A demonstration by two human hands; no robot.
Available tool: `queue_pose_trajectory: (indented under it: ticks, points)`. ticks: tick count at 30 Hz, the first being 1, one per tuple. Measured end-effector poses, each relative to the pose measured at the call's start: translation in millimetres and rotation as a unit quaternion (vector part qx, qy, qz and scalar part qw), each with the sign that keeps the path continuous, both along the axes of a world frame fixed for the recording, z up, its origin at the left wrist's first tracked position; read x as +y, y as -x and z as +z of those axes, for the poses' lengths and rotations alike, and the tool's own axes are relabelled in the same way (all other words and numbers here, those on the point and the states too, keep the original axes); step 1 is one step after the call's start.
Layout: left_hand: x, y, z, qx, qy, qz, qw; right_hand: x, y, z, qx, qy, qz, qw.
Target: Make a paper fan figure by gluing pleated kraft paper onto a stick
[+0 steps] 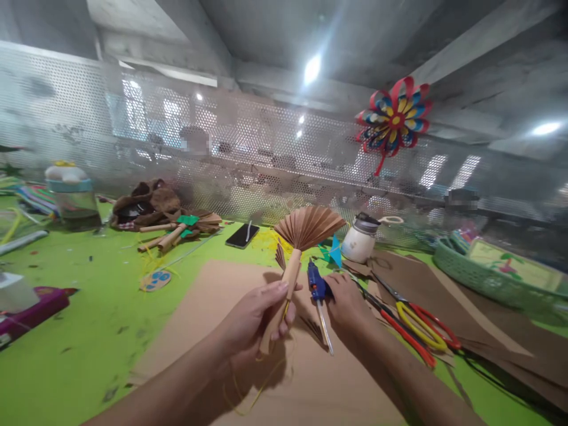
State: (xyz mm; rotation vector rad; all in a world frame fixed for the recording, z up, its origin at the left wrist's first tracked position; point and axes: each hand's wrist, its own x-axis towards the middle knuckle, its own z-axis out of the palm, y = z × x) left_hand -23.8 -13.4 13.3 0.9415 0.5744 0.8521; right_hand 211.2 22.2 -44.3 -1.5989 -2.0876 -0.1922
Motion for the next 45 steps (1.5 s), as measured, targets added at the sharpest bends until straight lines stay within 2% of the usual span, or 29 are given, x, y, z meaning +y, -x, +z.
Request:
queue_pose_trajectory:
  ticks: [6, 14, 18, 22, 27, 32, 33, 35, 37, 41, 45]
  points:
    - [-3, -3, 0.3, -0.004, 0.018, 0.0, 1.0, 13, -6, -8.0, 0.042, -0.024, 0.001, 0.999]
    - [-1, 2, 4.2, -0.021, 0.02, -0.004, 1.0, 11, -24, 5.5, 0.106, -0.015, 0.052, 0.993]
    - [6, 1, -5.2, -0.015, 0.021, 0.006, 1.0, 9, -16, 2.1, 0.157, 0.01, 0.054, 0.986]
    - [12, -2, -17.7, -0.019, 0.058, 0.01, 0.998, 11, -15, 2.7, 0.237, 0.013, 0.04, 0.971]
    - [13, -4, -18.6, -0.021, 0.07, 0.029, 0.997, 8, -33, 19.3, 0.378, 0.021, 0.026, 0.925]
    - [14, 0, -12.6, -0.015, 0.056, 0.054, 0.997, -21, -37, 48.1, 0.489, 0.099, 0.089, 0.862]
    - [14, 1, -11.6, -0.018, 0.052, 0.054, 0.997, -29, -35, 54.3, 0.513, 0.12, 0.108, 0.843]
    - [13, 2, -9.5, -0.024, 0.049, 0.053, 0.997, -43, -29, 64.9, 0.595, 0.177, 0.147, 0.77]
    - [10, 2, -6.3, -0.022, 0.06, 0.051, 0.997, -54, -23, 70.8, 0.626, 0.216, 0.183, 0.727]
    - [0, -1, 1.6, -0.031, 0.074, 0.024, 0.997, -66, -11, 67.0, 0.61, 0.246, 0.251, 0.71]
    - [-8, -3, 4.0, -0.051, 0.067, 0.002, 0.996, -71, -4, 56.1, 0.591, 0.263, 0.25, 0.72]
